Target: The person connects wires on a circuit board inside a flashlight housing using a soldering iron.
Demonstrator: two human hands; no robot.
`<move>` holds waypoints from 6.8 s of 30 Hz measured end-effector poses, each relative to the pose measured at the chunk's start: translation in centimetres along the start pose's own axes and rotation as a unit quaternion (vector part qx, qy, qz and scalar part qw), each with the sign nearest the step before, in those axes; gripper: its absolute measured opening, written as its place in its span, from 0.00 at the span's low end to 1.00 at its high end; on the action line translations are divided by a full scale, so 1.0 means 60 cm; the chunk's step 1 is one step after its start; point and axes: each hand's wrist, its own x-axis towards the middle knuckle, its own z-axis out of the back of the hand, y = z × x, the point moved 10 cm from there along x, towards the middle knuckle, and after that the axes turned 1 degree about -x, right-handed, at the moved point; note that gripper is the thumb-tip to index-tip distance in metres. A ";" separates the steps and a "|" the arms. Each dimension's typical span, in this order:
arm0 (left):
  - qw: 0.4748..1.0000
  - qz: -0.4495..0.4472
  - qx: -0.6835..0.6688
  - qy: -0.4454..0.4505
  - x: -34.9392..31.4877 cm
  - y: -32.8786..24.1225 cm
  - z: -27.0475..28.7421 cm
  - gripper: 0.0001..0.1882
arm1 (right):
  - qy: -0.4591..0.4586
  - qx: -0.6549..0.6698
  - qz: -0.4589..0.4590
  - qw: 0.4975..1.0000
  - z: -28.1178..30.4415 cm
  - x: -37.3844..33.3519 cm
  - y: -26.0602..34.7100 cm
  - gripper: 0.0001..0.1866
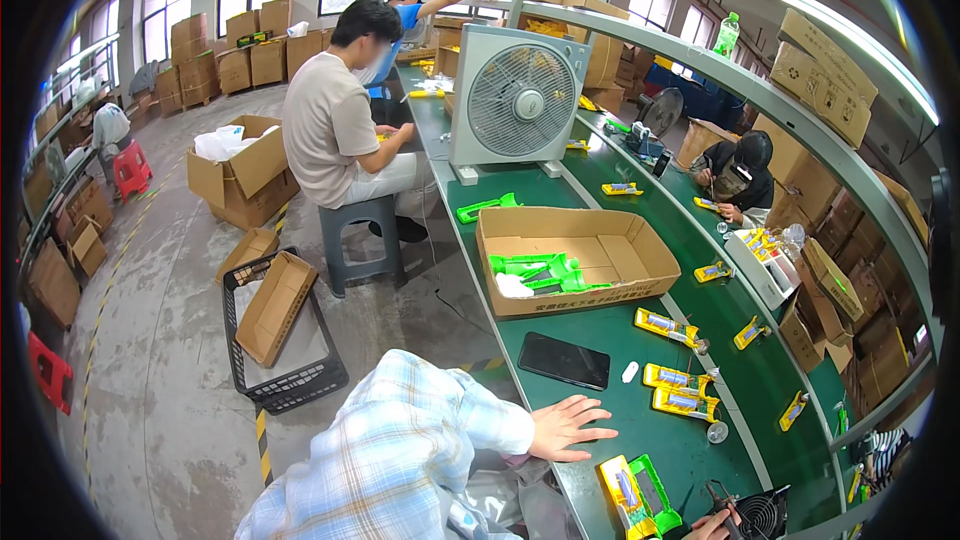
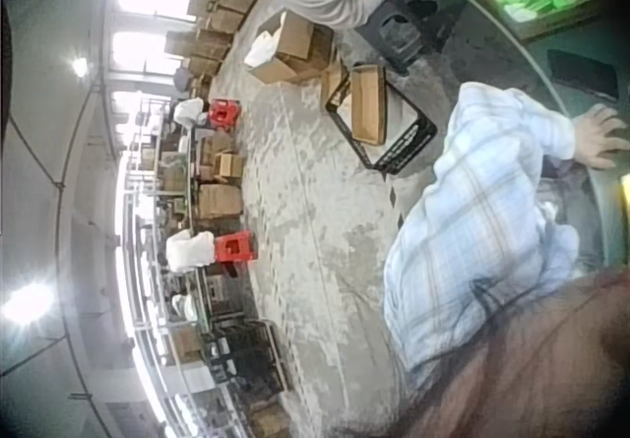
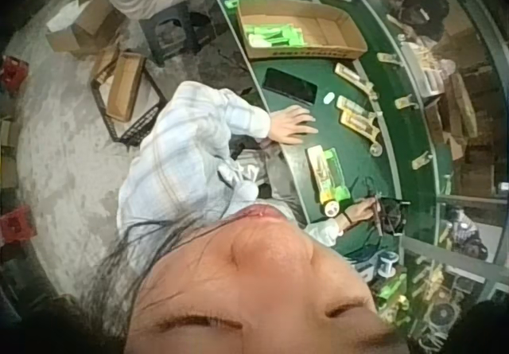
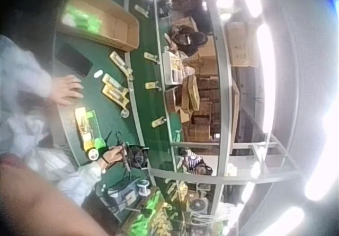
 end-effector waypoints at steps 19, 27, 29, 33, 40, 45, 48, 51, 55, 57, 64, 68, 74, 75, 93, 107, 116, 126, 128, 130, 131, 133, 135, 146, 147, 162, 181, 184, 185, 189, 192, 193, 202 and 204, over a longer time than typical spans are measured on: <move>1.000 0.003 -0.007 -0.003 0.000 -0.002 0.003 0.28 | 0.023 -0.011 -0.003 1.000 -0.004 -0.001 0.009 0.16; 1.000 0.006 -0.003 -0.006 0.002 -0.005 0.005 0.28 | -0.004 -0.022 -0.004 1.000 0.003 0.001 0.008 0.17; 1.000 0.007 -0.005 -0.004 0.002 -0.004 0.004 0.27 | 0.001 -0.018 0.000 1.000 0.001 0.001 0.005 0.17; 1.000 0.008 -0.004 -0.009 0.003 -0.002 0.002 0.27 | 0.008 0.004 0.009 1.000 0.000 0.005 -0.004 0.18; 1.000 0.009 0.002 -0.011 -0.003 0.000 0.007 0.28 | 0.013 -0.005 0.022 1.000 -0.007 0.004 0.005 0.17; 1.000 0.004 -0.023 -0.008 0.003 -0.012 0.007 0.28 | 0.005 -0.035 -0.001 0.999 0.019 -0.001 -0.001 0.16; 0.994 0.078 -0.062 -0.051 0.014 -0.009 0.029 0.29 | 0.025 0.031 0.013 0.999 0.013 0.003 -0.030 0.11; 0.985 0.016 -0.153 -0.075 0.078 -0.060 0.060 0.27 | 0.013 0.076 -0.019 0.997 0.010 0.008 -0.043 0.09; 0.966 -0.105 -0.212 -0.102 0.197 -0.117 0.071 0.18 | 0.005 0.097 -0.020 0.995 0.003 0.024 -0.063 0.08; 0.958 -0.137 -0.224 -0.113 0.250 -0.139 0.063 0.15 | -0.003 0.170 -0.012 0.985 0.000 0.026 -0.050 0.09; 0.903 -0.222 -0.360 0.073 0.281 -0.176 -0.062 0.07 | 0.002 0.050 0.026 0.998 0.021 0.030 -0.026 0.17; 0.861 -0.190 -0.420 0.215 0.263 -0.184 -0.106 0.09 | -0.023 0.077 0.003 0.997 0.030 0.020 -0.040 0.18; 0.887 -0.211 -0.368 0.182 0.237 -0.207 -0.120 0.14 | 0.039 0.035 0.007 0.999 0.005 0.021 -0.047 0.18; 0.903 -0.201 -0.353 0.140 0.237 -0.203 -0.112 0.16 | 0.036 0.045 0.003 0.998 0.004 0.020 -0.052 0.18; 0.930 0.016 -0.338 -0.144 0.284 -0.027 -0.009 0.18 | 0.006 0.139 -0.017 0.990 0.020 0.009 -0.061 0.17; 0.975 0.084 -0.169 -0.116 0.144 0.009 0.064 0.23 | 0.013 0.189 -0.100 0.977 0.025 0.006 -0.087 0.15; 0.992 0.111 0.019 -0.052 0.052 0.030 0.010 0.23 | 0.012 0.161 -0.100 0.982 0.036 0.005 -0.092 0.14; 0.986 0.112 0.099 -0.073 0.064 0.030 0.019 0.25 | 0.044 0.269 -0.070 0.960 0.000 0.017 -0.082 0.10; 0.989 0.105 0.092 -0.043 0.075 0.028 0.002 0.26 | 0.047 0.263 -0.057 0.962 0.006 0.019 -0.084 0.10; 0.990 0.119 0.073 -0.014 0.076 0.027 -0.008 0.27 | 0.054 0.272 -0.050 0.959 0.010 0.017 -0.091 0.10; 0.990 0.122 0.075 -0.003 0.076 0.025 -0.011 0.28 | 0.050 0.278 -0.054 0.958 0.011 0.018 -0.091 0.09; 0.990 0.116 0.082 0.004 0.072 0.022 -0.011 0.28 | 0.066 0.294 -0.044 0.952 0.005 0.017 -0.071 0.09; 0.991 0.107 0.084 0.015 0.068 0.015 -0.011 0.29 | 0.067 0.281 -0.061 0.955 0.008 0.014 -0.059 0.09; 0.991 0.090 0.092 0.046 0.076 0.030 -0.044 0.30 | 0.083 0.275 -0.101 0.952 -0.011 0.016 -0.059 0.05; 0.992 0.084 0.081 0.043 0.077 0.023 -0.032 0.29 | 0.071 0.290 -0.098 0.949 -0.012 0.015 -0.058 0.06; 0.991 0.063 0.079 0.086 0.070 0.000 -0.055 0.27 | 0.099 0.291 -0.090 0.947 0.004 0.018 -0.051 0.11; 0.989 0.067 0.079 0.108 0.080 -0.006 -0.064 0.26 | 0.137 0.262 -0.098 0.950 -0.001 0.017 -0.044 0.11; 0.989 0.068 0.071 0.109 0.079 -0.001 -0.068 0.26 | 0.131 0.271 -0.099 0.949 0.001 0.023 -0.044 0.11; 0.988 0.073 0.080 0.113 0.076 0.006 -0.068 0.26 | 0.124 0.249 -0.089 0.956 0.002 0.024 -0.038 0.10; 0.986 0.073 0.086 0.123 0.082 0.002 -0.073 0.26 | 0.127 0.258 -0.105 0.952 -0.001 0.023 -0.052 0.10; 0.987 0.069 0.082 0.123 0.081 0.005 -0.073 0.26 | 0.117 0.270 -0.099 0.951 0.001 0.026 -0.050 0.10; 0.986 0.073 0.085 0.122 0.081 0.007 -0.073 0.26 | 0.120 0.264 -0.101 0.952 -0.001 0.026 -0.050 0.10; 0.986 0.072 0.085 0.126 0.080 0.002 -0.071 0.26 | 0.120 0.271 -0.114 0.948 0.001 0.025 -0.053 0.11; 0.986 0.074 0.086 0.126 0.081 -0.008 -0.067 0.26 | 0.122 0.268 -0.111 0.949 0.001 0.024 -0.052 0.11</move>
